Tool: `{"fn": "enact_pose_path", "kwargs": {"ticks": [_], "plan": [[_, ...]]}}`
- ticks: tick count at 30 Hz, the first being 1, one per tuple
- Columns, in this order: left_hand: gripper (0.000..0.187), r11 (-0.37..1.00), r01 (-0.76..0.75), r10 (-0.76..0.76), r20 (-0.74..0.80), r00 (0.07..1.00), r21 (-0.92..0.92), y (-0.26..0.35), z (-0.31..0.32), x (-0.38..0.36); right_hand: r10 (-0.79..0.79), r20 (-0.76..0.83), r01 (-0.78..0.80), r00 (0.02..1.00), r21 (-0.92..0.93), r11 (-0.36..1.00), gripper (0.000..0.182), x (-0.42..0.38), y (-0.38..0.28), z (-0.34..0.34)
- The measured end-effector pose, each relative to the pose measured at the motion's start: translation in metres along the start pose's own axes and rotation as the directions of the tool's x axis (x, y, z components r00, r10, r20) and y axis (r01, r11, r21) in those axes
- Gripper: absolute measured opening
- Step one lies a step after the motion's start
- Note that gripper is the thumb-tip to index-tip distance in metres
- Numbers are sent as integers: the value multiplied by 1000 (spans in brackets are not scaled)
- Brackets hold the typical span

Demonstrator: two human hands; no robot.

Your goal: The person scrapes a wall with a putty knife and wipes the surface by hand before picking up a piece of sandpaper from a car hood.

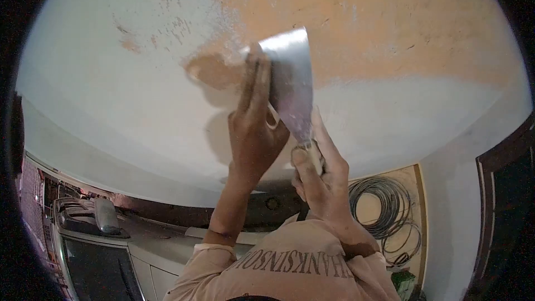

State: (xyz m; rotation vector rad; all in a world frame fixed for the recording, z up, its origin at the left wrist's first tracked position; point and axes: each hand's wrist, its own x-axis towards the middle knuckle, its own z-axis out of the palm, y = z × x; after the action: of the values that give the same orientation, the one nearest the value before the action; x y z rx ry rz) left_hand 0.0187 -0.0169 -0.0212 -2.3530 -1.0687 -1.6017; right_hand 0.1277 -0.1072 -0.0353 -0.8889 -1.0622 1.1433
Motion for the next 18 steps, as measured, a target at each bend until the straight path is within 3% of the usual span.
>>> {"fn": "enact_pose_path", "kwargs": {"ticks": [6, 12, 17, 18], "plan": [[73, 998, 58, -57, 10, 998, -34, -1, -8, 8, -91, 47, 89, 995, 40, 995, 58, 13, 0, 5], [73, 1000, -17, 16, 22, 1000, 19, -11, 5, -11, 14, -28, -14, 1000, -1, 1000, 59, 0, 10, -4], [72, 994, 109, -108, 45, 993, -10, 4, -1, -6, 41, -13, -41, 999, 17, 999, 57, 4, 8, -5], [72, 998, 55, -56, 19, 998, 21, 0, 5, -13, 36, -6, -36, 999, 28, 999, 58, 2, 17, -8]]}}
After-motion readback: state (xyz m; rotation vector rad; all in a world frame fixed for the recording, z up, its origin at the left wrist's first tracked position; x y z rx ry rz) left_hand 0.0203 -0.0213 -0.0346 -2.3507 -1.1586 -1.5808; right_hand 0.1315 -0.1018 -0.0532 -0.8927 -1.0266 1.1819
